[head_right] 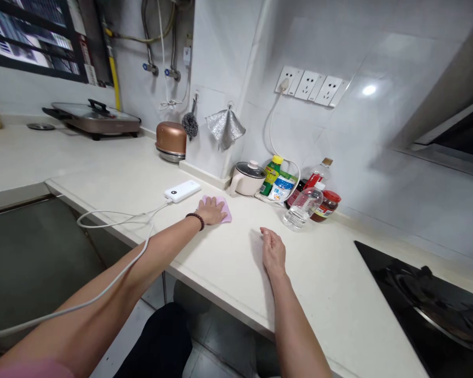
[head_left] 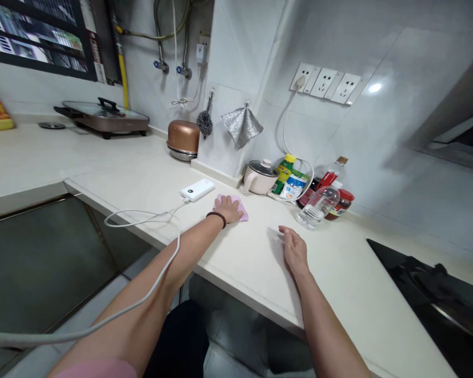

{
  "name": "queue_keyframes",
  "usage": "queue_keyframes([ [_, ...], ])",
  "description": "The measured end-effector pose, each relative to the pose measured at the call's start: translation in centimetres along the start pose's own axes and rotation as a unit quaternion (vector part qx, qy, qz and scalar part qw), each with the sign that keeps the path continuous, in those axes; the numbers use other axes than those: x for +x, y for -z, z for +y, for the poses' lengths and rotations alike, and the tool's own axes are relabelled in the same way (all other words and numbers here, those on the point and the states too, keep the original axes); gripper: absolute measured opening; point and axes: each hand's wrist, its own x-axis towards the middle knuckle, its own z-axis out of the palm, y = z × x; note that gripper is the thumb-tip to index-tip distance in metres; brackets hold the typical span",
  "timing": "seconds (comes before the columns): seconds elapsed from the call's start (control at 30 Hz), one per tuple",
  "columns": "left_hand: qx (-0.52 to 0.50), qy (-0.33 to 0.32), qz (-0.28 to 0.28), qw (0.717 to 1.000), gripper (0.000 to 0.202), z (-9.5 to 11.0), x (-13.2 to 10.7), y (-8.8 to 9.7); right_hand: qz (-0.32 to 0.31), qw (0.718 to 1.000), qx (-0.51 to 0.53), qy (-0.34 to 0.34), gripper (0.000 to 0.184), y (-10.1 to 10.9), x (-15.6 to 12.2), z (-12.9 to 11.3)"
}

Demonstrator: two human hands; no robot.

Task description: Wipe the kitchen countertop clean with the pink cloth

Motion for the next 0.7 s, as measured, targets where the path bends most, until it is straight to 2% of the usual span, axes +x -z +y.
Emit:
queue_keyframes([
  [0.1, -0.007, -0.007, -0.001, 1.000, 0.075, 0.2, 0.1, -0.1, 0.004, 1.000, 0.005, -0.003, 0.060, 0.0, 0.0, 0.0],
  [0.23, 0.002, -0.023, -0.011, 1.000, 0.074, 0.2, -1.1, -0.2, 0.012, 1.000, 0.019, -0.010, 0.058, 0.0, 0.0, 0.0],
  [0.33, 0.016, -0.059, -0.021, 0.998, 0.073, 0.4, -3.2, -0.3, 0.021, 0.999, 0.028, -0.019, 0.056, 0.0, 0.1, 0.3],
  [0.43, 0.020, -0.109, -0.038, 0.993, 0.073, 0.0, -6.3, -0.4, 0.042, 0.997, 0.053, -0.026, 0.058, -0.3, 0.1, 0.6],
  [0.5, 0.016, -0.140, -0.049, 0.989, 0.073, -1.1, -8.4, -0.2, 0.063, 0.995, 0.076, -0.032, 0.064, -0.8, 0.0, 0.8],
  [0.6, 0.014, -0.153, -0.045, 0.987, 0.072, -4.2, -11.0, 0.1, 0.107, 0.987, 0.101, -0.065, 0.074, -0.7, 0.9, 1.5],
  [0.7, 0.034, -0.119, -0.007, 0.992, 0.070, -8.4, -12.7, -0.1, 0.169, 0.975, 0.097, -0.110, 0.085, 1.8, 3.9, 2.7],
])
